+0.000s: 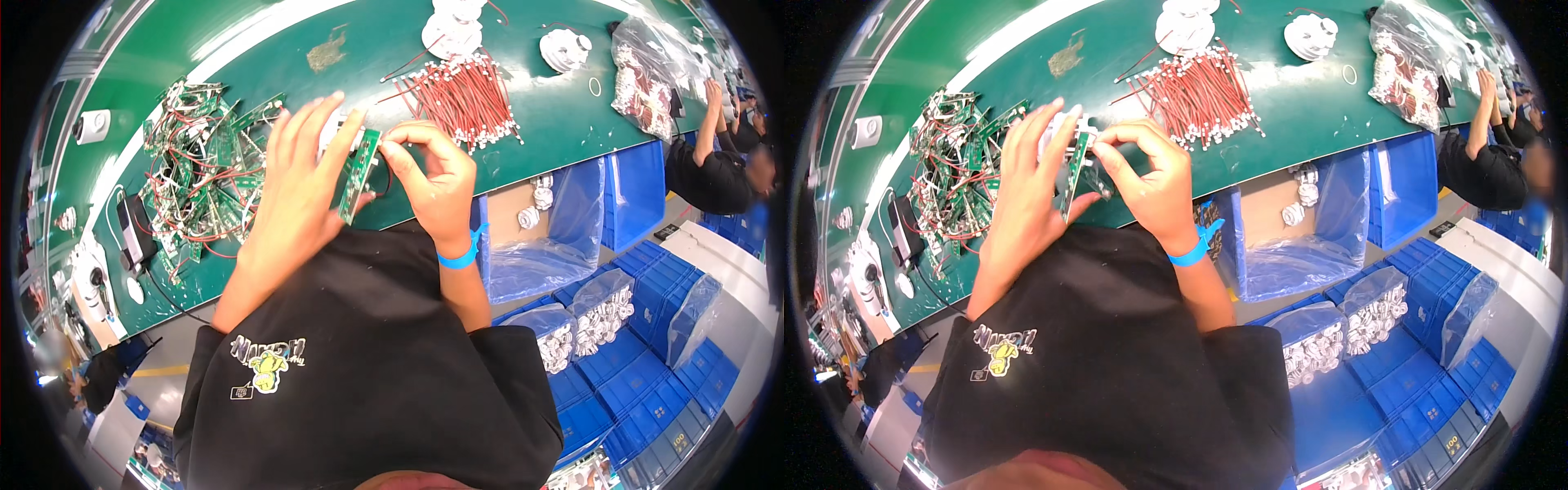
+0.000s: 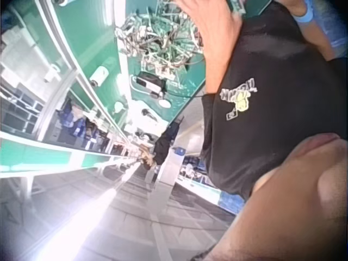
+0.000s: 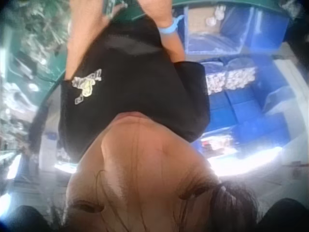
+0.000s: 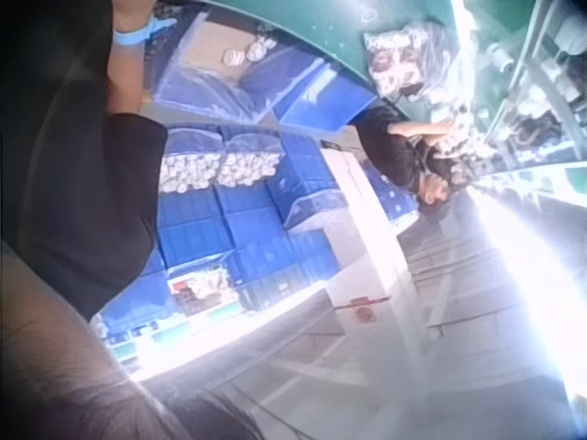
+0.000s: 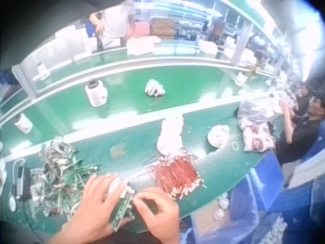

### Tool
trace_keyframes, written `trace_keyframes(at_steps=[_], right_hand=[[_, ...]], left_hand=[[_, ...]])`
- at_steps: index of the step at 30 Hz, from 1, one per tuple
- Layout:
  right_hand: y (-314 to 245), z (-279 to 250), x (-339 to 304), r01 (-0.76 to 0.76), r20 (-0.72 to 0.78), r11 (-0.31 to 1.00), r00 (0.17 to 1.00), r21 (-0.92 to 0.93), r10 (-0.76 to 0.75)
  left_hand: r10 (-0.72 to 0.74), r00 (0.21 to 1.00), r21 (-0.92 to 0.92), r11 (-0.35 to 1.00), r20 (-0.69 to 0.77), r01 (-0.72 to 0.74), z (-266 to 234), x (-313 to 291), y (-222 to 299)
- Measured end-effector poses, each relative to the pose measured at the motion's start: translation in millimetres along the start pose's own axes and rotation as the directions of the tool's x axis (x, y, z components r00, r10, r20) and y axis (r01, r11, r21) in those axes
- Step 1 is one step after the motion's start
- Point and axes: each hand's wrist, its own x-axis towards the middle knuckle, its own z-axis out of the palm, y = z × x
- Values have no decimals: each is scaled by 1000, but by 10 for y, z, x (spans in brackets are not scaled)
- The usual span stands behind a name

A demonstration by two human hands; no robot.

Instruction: Assembling small electronic components into plastic housings on an assembly line.

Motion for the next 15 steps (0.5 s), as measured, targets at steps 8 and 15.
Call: trace_keyframes(at_steps=[8,15], right_hand=[[127,-154,4,67,-189,842,962,-535,-197],[416,-2,346,344,252,427,933,-836,-259]], left_hand=[[172,902,-134,983,395,-129,19,419,-460],[91,950,-745,644,298,172,-371,923,-1064]])
